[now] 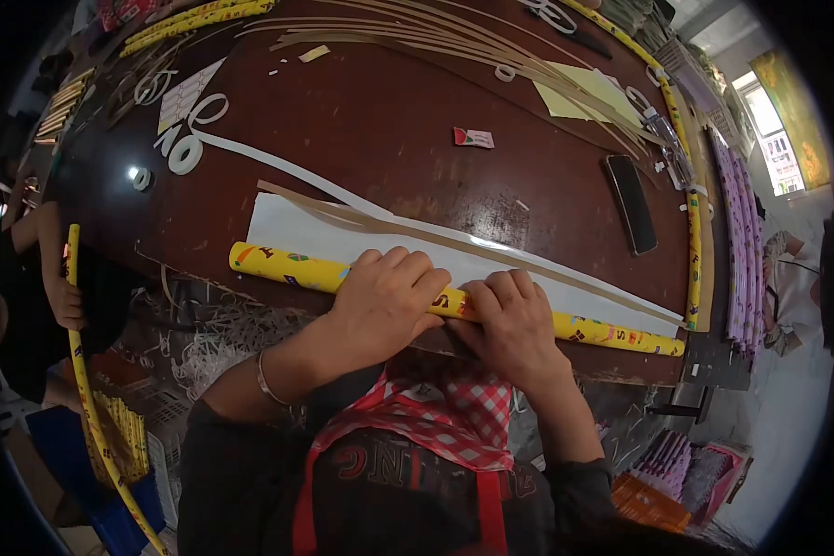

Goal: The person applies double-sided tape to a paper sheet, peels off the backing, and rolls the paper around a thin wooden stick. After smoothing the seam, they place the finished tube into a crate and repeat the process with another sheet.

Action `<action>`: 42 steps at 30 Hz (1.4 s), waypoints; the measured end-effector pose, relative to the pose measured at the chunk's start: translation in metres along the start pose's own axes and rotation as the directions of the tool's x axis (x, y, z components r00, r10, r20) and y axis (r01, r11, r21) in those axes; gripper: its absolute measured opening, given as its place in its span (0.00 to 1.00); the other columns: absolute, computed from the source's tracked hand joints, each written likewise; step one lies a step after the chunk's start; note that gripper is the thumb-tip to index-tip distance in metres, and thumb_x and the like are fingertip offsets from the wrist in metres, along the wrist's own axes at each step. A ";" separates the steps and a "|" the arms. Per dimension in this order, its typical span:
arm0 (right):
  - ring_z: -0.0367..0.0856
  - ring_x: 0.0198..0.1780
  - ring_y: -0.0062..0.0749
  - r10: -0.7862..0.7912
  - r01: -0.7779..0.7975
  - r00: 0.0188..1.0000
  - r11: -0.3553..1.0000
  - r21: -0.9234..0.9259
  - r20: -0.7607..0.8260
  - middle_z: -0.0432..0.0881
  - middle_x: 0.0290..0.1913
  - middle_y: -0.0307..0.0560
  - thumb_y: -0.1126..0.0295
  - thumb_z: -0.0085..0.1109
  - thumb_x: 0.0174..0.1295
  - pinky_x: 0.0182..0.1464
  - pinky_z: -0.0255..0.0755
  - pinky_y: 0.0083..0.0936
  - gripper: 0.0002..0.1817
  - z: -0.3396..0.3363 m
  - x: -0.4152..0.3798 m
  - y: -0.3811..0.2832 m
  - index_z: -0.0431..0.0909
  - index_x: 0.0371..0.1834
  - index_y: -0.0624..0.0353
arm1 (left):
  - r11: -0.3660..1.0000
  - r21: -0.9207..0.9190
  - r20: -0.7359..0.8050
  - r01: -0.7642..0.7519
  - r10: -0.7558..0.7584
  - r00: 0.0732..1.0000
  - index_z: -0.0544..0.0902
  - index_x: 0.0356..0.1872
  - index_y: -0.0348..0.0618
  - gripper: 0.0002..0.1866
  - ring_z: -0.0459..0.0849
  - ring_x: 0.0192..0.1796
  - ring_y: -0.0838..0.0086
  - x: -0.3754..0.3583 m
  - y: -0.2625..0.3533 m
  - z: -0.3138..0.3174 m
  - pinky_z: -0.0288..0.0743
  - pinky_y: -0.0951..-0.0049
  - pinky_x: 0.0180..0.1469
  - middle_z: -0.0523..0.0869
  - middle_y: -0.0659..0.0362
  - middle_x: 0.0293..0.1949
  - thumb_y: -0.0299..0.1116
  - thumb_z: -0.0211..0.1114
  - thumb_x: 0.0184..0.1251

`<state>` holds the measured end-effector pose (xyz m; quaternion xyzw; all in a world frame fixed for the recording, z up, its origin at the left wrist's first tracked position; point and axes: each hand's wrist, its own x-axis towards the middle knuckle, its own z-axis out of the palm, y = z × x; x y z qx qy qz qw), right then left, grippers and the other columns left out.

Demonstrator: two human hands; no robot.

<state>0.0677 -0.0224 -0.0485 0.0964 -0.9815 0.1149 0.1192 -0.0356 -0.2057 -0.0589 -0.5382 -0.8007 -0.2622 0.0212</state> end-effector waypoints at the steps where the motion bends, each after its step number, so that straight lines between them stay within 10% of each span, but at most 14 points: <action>1: 0.74 0.41 0.41 0.003 -0.003 1.000 1.000 -0.003 0.000 0.73 0.36 0.45 0.59 0.71 0.48 0.41 0.70 0.37 0.21 -0.001 0.003 -0.001 0.75 0.41 0.57 | 1.000 -0.009 0.001 0.004 -0.004 1.000 0.78 0.45 0.47 0.26 0.77 0.43 0.68 0.000 -0.001 0.000 0.67 0.65 0.42 0.77 0.61 0.38 0.40 0.77 0.43; 11: 0.73 0.46 0.44 0.001 -0.004 0.998 0.999 0.046 0.060 0.74 0.40 0.49 0.55 0.69 0.51 0.47 0.70 0.38 0.21 0.004 0.015 -0.007 0.77 0.37 0.59 | 0.956 -0.292 0.148 0.014 0.031 0.988 0.78 0.51 0.41 0.27 0.77 0.50 0.57 0.006 -0.008 -0.027 0.69 0.62 0.52 0.80 0.53 0.46 0.38 0.75 0.50; 20: 0.70 0.65 0.54 -0.017 0.018 0.999 0.999 -0.031 0.036 0.73 0.63 0.61 0.55 0.72 0.49 0.65 0.66 0.47 0.26 0.005 0.015 -0.008 0.79 0.42 0.66 | 0.973 0.208 -0.028 0.102 -0.098 0.995 0.84 0.40 0.45 0.11 0.77 0.49 0.65 0.026 -0.075 -0.043 0.66 0.61 0.51 0.80 0.61 0.41 0.40 0.68 0.62; 42: 0.73 0.64 0.54 -0.013 0.014 0.999 1.000 -0.022 0.050 0.74 0.63 0.60 0.56 0.73 0.48 0.64 0.67 0.46 0.26 0.004 0.015 -0.008 0.78 0.40 0.67 | 0.920 0.106 -0.011 0.377 -0.378 0.926 0.82 0.27 0.42 0.10 0.78 0.44 0.64 0.005 -0.095 -0.073 0.67 0.60 0.49 0.79 0.60 0.35 0.36 0.66 0.63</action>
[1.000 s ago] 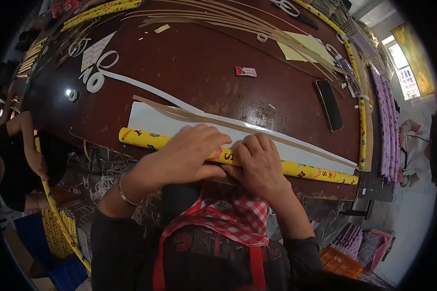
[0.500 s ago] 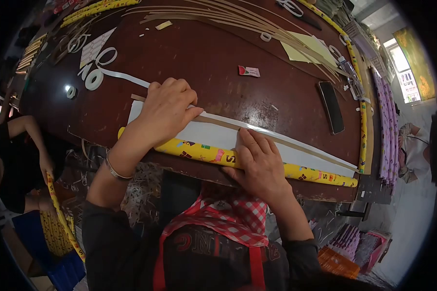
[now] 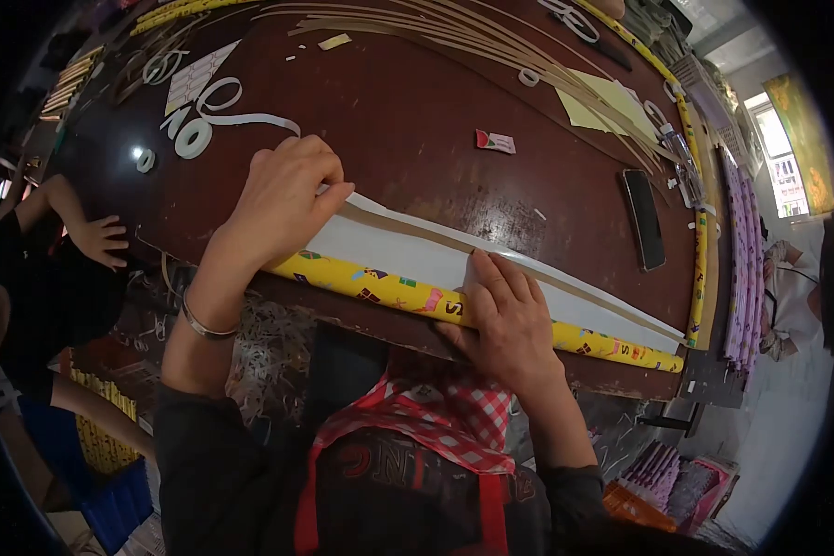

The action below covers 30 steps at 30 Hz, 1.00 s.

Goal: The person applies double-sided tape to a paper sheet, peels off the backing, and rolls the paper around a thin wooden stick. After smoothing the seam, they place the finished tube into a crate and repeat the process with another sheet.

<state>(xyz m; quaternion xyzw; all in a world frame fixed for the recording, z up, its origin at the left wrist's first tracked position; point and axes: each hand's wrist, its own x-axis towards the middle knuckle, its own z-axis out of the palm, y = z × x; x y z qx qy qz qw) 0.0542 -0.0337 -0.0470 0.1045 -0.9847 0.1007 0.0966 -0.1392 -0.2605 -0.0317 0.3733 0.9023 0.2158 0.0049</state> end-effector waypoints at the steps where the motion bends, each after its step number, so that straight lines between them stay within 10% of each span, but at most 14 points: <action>1: 0.73 0.64 0.54 -0.003 0.003 1.000 1.000 0.001 0.001 0.74 0.63 0.60 0.56 0.73 0.48 0.64 0.67 0.46 0.26 0.001 0.000 0.000 0.78 0.40 0.67 | 1.000 -0.006 -0.027 0.001 -0.001 1.000 0.82 0.27 0.41 0.10 0.78 0.44 0.63 -0.001 -0.006 0.000 0.67 0.60 0.48 0.80 0.59 0.34 0.36 0.65 0.63; 15: 0.74 0.62 0.53 -0.011 0.010 1.000 1.000 -0.009 -0.021 0.76 0.61 0.61 0.56 0.74 0.47 0.63 0.68 0.46 0.25 0.000 0.001 0.000 0.79 0.41 0.64 | 0.998 -0.056 -0.146 -0.006 -0.003 0.989 0.82 0.30 0.40 0.08 0.79 0.41 0.61 -0.005 -0.030 -0.013 0.70 0.62 0.42 0.80 0.58 0.34 0.34 0.67 0.61; 18: 0.74 0.62 0.54 -0.009 0.009 1.000 1.000 -0.016 -0.023 0.75 0.61 0.60 0.57 0.74 0.47 0.63 0.68 0.46 0.26 0.001 0.001 0.000 0.79 0.43 0.64 | 0.961 -0.267 -0.356 -0.071 -0.030 0.934 0.82 0.33 0.40 0.06 0.80 0.42 0.61 -0.009 -0.017 -0.015 0.71 0.64 0.42 0.82 0.58 0.37 0.30 0.69 0.58; 20: 0.74 0.62 0.55 -0.010 0.009 1.000 1.000 -0.014 -0.023 0.75 0.61 0.60 0.57 0.74 0.47 0.63 0.68 0.46 0.26 0.001 0.001 0.000 0.78 0.43 0.64 | 0.976 -0.044 -0.643 -0.212 0.135 0.754 0.83 0.32 0.41 0.06 0.80 0.41 0.62 -0.017 -0.010 -0.016 0.71 0.65 0.43 0.83 0.57 0.37 0.26 0.70 0.55; 23: 0.73 0.62 0.55 -0.002 0.001 1.000 1.000 -0.016 -0.015 0.75 0.61 0.61 0.56 0.74 0.47 0.64 0.67 0.47 0.26 0.000 0.001 0.000 0.78 0.43 0.64 | 0.917 -0.010 -0.407 -0.399 0.360 0.839 0.82 0.35 0.39 0.10 0.81 0.36 0.63 -0.036 0.006 -0.016 0.72 0.66 0.42 0.83 0.55 0.39 0.23 0.72 0.52; 30: 0.72 0.64 0.54 -0.011 0.011 0.999 1.000 -0.016 -0.038 0.74 0.61 0.61 0.56 0.73 0.49 0.65 0.66 0.47 0.25 0.004 -0.002 0.001 0.78 0.42 0.64 | 0.970 0.093 -0.050 -0.224 0.229 0.972 0.83 0.36 0.45 0.08 0.77 0.46 0.66 -0.016 0.013 0.007 0.65 0.65 0.48 0.80 0.61 0.37 0.36 0.68 0.60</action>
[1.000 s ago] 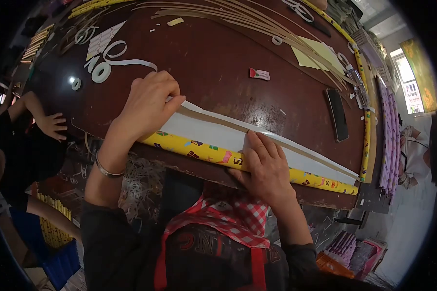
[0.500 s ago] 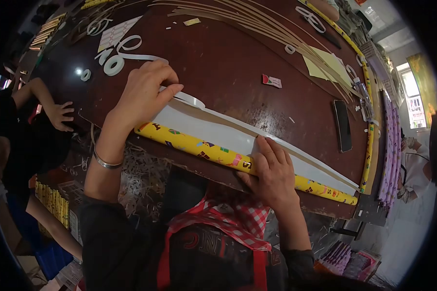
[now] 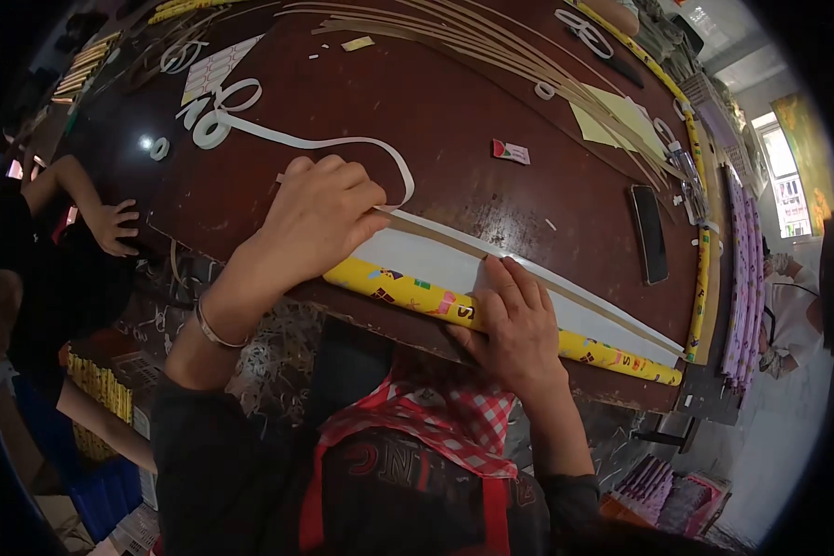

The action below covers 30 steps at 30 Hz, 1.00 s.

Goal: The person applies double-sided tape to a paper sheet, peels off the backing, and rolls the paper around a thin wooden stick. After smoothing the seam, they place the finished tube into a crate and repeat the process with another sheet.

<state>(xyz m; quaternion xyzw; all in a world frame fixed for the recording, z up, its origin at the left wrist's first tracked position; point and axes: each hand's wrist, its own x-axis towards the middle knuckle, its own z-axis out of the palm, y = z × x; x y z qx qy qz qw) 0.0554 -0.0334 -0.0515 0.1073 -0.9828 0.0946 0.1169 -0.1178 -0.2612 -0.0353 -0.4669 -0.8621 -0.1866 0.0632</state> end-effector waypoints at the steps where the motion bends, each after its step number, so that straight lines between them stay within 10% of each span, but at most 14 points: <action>1: 0.72 0.64 0.54 0.006 -0.006 1.000 1.000 -0.004 -0.002 0.74 0.61 0.61 0.56 0.73 0.49 0.65 0.66 0.47 0.25 -0.001 0.000 0.000 0.78 0.42 0.64 | 1.000 -0.002 -0.001 -0.007 0.007 1.000 0.83 0.36 0.45 0.08 0.77 0.46 0.66 0.001 -0.001 0.000 0.65 0.65 0.48 0.80 0.61 0.37 0.36 0.68 0.60; 10: 0.73 0.64 0.54 0.000 -0.001 1.000 1.000 0.029 0.031 0.75 0.62 0.63 0.56 0.73 0.49 0.65 0.66 0.48 0.24 -0.003 0.002 0.000 0.77 0.39 0.64 | 0.990 -0.106 0.091 0.089 -0.079 0.993 0.82 0.30 0.42 0.10 0.79 0.38 0.62 0.002 -0.011 -0.005 0.68 0.63 0.44 0.81 0.57 0.31 0.39 0.67 0.61; 15: 0.73 0.64 0.53 0.002 -0.003 0.999 1.000 0.031 0.032 0.75 0.62 0.63 0.56 0.74 0.48 0.64 0.67 0.48 0.23 -0.004 0.003 0.000 0.77 0.38 0.63 | 0.910 -0.165 0.219 0.380 -0.342 0.914 0.83 0.28 0.39 0.13 0.84 0.32 0.54 0.009 -0.008 -0.022 0.75 0.58 0.36 0.84 0.50 0.25 0.40 0.67 0.61; 30: 0.74 0.64 0.53 0.009 -0.010 0.999 1.000 0.016 0.050 0.75 0.62 0.62 0.54 0.74 0.48 0.64 0.67 0.48 0.24 -0.004 0.001 0.000 0.78 0.38 0.61 | 0.908 -0.108 0.192 0.404 -0.380 0.905 0.84 0.27 0.41 0.12 0.84 0.33 0.56 -0.001 -0.020 -0.004 0.75 0.59 0.37 0.85 0.51 0.26 0.39 0.66 0.60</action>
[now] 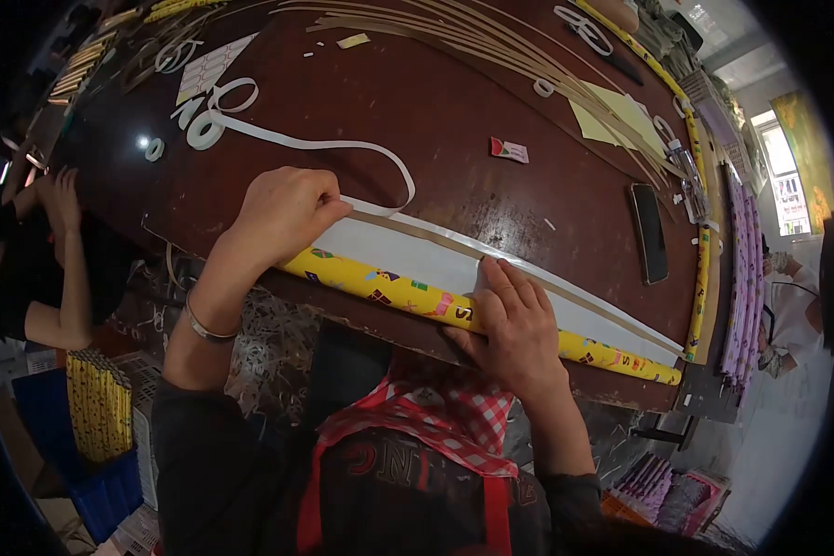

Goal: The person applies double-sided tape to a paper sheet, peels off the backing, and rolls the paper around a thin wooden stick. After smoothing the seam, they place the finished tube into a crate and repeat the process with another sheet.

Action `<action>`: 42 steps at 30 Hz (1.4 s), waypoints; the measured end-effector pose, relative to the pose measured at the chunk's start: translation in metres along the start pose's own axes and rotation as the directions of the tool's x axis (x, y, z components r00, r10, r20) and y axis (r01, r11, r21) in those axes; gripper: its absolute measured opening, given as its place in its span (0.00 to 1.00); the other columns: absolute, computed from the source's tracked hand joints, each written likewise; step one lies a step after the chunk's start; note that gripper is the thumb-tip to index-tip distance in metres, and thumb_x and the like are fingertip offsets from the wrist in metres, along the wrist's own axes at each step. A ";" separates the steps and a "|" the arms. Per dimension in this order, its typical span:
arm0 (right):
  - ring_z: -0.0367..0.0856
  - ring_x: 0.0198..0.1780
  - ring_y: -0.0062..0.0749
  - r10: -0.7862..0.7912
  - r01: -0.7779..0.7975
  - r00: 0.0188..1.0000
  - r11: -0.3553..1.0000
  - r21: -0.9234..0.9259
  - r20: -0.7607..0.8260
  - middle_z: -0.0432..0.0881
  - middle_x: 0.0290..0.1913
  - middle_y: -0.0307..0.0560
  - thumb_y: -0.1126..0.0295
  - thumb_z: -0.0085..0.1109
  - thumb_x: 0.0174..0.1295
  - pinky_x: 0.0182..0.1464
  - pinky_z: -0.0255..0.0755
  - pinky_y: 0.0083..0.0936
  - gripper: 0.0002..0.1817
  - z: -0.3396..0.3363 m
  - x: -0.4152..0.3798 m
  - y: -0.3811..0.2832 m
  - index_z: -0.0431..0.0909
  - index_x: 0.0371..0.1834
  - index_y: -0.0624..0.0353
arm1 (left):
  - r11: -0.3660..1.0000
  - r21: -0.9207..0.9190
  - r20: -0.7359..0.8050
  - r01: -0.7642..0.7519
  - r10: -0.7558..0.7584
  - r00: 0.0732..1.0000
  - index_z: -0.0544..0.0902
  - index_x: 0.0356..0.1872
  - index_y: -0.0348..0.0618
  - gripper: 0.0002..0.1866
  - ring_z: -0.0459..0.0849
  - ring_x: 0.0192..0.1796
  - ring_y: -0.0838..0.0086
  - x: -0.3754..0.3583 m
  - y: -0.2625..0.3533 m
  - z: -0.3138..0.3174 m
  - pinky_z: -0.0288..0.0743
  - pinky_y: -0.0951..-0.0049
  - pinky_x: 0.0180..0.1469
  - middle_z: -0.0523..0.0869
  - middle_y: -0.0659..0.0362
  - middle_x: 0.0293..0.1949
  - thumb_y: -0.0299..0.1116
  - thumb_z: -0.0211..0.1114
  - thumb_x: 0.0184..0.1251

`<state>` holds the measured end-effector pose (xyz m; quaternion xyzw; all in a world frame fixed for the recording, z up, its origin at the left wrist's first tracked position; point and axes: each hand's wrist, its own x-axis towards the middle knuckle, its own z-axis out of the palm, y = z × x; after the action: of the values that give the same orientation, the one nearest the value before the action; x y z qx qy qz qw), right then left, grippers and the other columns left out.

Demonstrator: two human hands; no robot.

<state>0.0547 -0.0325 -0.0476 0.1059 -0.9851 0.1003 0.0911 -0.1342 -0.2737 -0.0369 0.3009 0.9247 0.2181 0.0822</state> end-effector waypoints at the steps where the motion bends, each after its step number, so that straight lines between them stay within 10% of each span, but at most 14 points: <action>1: 0.74 0.64 0.53 0.000 0.000 1.000 1.000 0.000 0.001 0.75 0.62 0.62 0.54 0.74 0.48 0.64 0.67 0.48 0.24 0.000 0.000 0.000 0.78 0.38 0.61 | 1.000 -0.001 0.000 0.000 0.000 1.000 0.84 0.27 0.41 0.12 0.84 0.33 0.56 0.000 0.000 -0.001 0.75 0.59 0.37 0.85 0.51 0.26 0.39 0.66 0.60; 16: 0.75 0.62 0.52 -0.014 0.014 1.000 1.000 -0.003 -0.027 0.76 0.60 0.61 0.55 0.75 0.47 0.62 0.69 0.46 0.24 -0.001 0.002 -0.001 0.77 0.38 0.61 | 1.000 0.013 -0.028 -0.010 0.010 1.000 0.84 0.30 0.39 0.13 0.84 0.34 0.56 -0.001 -0.004 0.000 0.75 0.59 0.37 0.85 0.51 0.27 0.40 0.66 0.61; 31: 0.75 0.63 0.52 -0.003 0.003 1.000 1.000 0.011 -0.014 0.76 0.60 0.62 0.55 0.74 0.47 0.63 0.68 0.46 0.24 -0.001 0.001 -0.001 0.77 0.39 0.62 | 0.959 0.272 -0.306 0.081 0.007 0.952 0.81 0.28 0.43 0.10 0.82 0.36 0.61 -0.014 -0.038 -0.015 0.73 0.60 0.38 0.80 0.58 0.30 0.38 0.70 0.58; 33: 0.75 0.63 0.52 -0.007 0.007 1.000 1.000 0.015 -0.024 0.76 0.60 0.62 0.55 0.74 0.48 0.63 0.67 0.46 0.24 -0.001 0.002 0.000 0.78 0.39 0.62 | 0.937 0.350 -0.448 -0.024 0.190 0.873 0.81 0.29 0.44 0.11 0.82 0.38 0.62 -0.009 -0.030 -0.008 0.72 0.60 0.41 0.81 0.58 0.32 0.39 0.71 0.57; 42: 0.76 0.62 0.53 -0.017 0.016 0.999 1.000 -0.024 -0.033 0.77 0.60 0.61 0.55 0.73 0.48 0.61 0.69 0.45 0.25 0.002 0.001 0.001 0.78 0.40 0.63 | 0.975 0.126 -0.209 -0.181 0.204 0.956 0.80 0.27 0.42 0.13 0.83 0.31 0.58 0.017 0.045 0.036 0.74 0.60 0.34 0.82 0.56 0.25 0.40 0.70 0.59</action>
<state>0.0531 -0.0325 -0.0493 0.1112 -0.9837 0.0895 0.1095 -0.1143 -0.2182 -0.0486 0.3675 0.9045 0.2082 -0.0587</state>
